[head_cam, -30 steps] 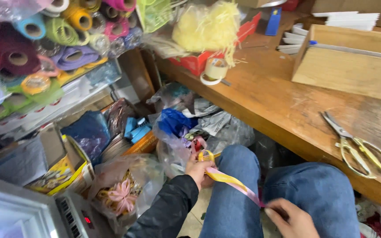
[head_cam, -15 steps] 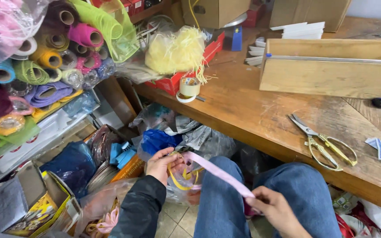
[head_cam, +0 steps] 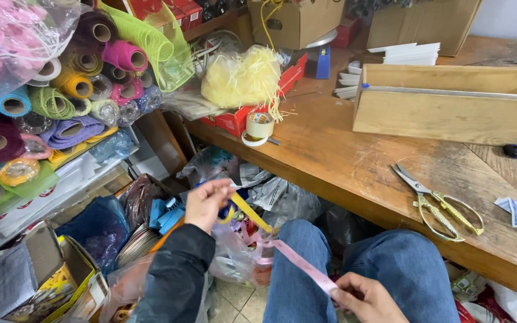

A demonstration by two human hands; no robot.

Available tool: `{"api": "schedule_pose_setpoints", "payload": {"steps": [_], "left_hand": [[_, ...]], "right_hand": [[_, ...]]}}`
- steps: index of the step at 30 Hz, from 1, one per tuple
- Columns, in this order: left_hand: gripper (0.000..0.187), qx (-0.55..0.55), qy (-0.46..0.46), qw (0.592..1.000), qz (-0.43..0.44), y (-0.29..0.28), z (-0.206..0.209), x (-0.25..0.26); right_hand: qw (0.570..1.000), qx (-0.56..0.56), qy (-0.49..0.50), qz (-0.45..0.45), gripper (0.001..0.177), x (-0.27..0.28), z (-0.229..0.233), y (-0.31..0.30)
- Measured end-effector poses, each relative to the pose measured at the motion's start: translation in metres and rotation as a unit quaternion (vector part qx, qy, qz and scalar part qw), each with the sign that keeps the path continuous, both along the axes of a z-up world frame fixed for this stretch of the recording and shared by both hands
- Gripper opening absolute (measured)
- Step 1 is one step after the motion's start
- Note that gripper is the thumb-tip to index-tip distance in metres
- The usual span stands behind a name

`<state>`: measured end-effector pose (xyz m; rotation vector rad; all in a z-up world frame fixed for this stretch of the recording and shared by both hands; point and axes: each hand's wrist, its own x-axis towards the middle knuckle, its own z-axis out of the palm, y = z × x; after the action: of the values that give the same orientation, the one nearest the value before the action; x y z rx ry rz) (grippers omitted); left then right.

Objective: The person is creating decorative bows by cutting, folding, and tying colorful ribbons at a workbench.

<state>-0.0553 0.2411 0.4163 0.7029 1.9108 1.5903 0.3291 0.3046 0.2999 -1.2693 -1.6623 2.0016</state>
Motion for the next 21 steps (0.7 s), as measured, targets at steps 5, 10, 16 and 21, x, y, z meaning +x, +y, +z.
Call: {"api": "schedule_pose_setpoints", "payload": {"steps": [5, 10, 16, 21], "left_hand": [[0.029, 0.057, 0.185, 0.980, -0.045, 0.008, 0.063, -0.001], [0.023, 0.186, 0.256, 0.945, -0.085, 0.014, 0.105, -0.001], [0.022, 0.153, 0.186, 0.968, -0.067, 0.031, 0.095, -0.021], [0.022, 0.177, 0.184, 0.965, -0.068, 0.050, 0.084, -0.041]], "right_hand": [[0.999, 0.000, -0.011, 0.046, 0.010, -0.007, 0.012, -0.009], [0.994, 0.005, -0.100, 0.050, 0.013, -0.010, 0.016, -0.009], [0.993, -0.036, -0.111, 0.028, 0.010, -0.015, 0.031, -0.015], [0.987, -0.015, -0.146, 0.065, 0.010, -0.015, 0.032, -0.012]]}}
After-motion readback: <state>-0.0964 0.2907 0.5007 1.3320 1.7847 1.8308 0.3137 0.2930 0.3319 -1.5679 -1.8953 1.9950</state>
